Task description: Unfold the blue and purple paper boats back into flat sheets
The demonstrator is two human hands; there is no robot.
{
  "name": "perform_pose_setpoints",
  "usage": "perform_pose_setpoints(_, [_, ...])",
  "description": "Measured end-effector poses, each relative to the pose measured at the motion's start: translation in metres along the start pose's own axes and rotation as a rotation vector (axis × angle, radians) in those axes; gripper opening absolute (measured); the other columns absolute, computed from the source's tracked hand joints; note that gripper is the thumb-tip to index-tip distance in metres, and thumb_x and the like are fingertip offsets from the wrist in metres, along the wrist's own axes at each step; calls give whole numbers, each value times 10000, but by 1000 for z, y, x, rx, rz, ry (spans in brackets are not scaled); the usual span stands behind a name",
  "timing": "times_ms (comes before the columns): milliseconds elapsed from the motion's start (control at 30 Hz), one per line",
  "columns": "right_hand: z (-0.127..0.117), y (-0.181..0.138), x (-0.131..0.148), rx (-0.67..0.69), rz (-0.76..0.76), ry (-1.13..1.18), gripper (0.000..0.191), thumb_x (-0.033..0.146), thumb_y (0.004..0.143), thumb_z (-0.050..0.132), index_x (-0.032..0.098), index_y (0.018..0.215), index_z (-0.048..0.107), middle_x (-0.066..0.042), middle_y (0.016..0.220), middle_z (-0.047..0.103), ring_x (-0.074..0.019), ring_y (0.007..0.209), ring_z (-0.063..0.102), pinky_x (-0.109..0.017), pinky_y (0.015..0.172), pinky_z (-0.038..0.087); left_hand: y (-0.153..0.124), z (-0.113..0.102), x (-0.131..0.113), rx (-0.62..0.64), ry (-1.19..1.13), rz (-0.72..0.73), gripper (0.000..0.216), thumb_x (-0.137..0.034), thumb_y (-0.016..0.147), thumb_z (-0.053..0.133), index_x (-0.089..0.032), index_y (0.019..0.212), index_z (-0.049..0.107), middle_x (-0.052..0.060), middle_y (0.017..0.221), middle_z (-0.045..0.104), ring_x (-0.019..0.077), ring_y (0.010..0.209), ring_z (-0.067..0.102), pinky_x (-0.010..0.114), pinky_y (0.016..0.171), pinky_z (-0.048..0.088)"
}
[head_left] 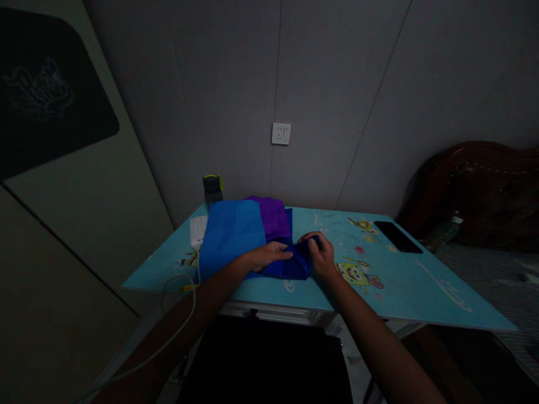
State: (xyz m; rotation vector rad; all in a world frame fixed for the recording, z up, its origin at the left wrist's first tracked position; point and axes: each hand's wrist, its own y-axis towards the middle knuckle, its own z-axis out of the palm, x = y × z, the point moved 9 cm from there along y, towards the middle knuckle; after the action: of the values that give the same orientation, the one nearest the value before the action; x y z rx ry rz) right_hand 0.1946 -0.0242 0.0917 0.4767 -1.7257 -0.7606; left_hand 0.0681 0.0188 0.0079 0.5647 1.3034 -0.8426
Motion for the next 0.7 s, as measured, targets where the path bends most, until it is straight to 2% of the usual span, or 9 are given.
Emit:
perform_pose_setpoints(300, [1, 0, -1, -2, 23, -19, 258, 449, 908, 520, 220, 840, 618, -34, 752, 692, -195, 691, 638, -325, 655, 486, 2, 3, -3, 2, 279, 39, 477, -542, 664, 798, -116, 822, 654, 2, 689, 634, 109, 566, 535, 229, 558, 408])
perform_pose_setpoints(467, [1, 0, -1, -45, 51, -7, 259, 456, 903, 529, 226, 803, 597, -22, 717, 673, -188, 660, 616, -317, 631, 480, 5, 5, -10, -26, 512, 146, 426, -543, 743, 717, -125, 776, 645, -18, 619, 575, 104, 532, 463, 220, 507, 351])
perform_pose_setpoints(533, [-2, 1, -2, -80, 65, 8, 270, 471, 901, 530, 228, 795, 583, -16, 702, 657, -187, 659, 608, -320, 637, 484, 3, 9, -17, -78, 623, 197, 369, -498, 788, 674, -134, 740, 635, -30, 581, 537, 100, 515, 431, 218, 488, 316])
perform_pose_setpoints(600, [-7, 1, -6, -139, 82, 38, 289, 498, 898, 530, 229, 798, 566, -9, 691, 636, -181, 646, 594, -313, 623, 482, 0, 13, -29, -184, 729, 248, 304, -424, 819, 638, -144, 703, 627, -38, 549, 506, 99, 503, 413, 220, 477, 279])
perform_pose_setpoints(700, [-20, 0, -17, -260, 125, 99, 328, 550, 893, 515, 230, 830, 550, 5, 688, 604, -162, 607, 562, -288, 577, 465, -5, 23, -50, -329, 867, 329, 215, -317, 824, 617, -156, 683, 636, -25, 545, 530, 110, 506, 435, 235, 492, 270])
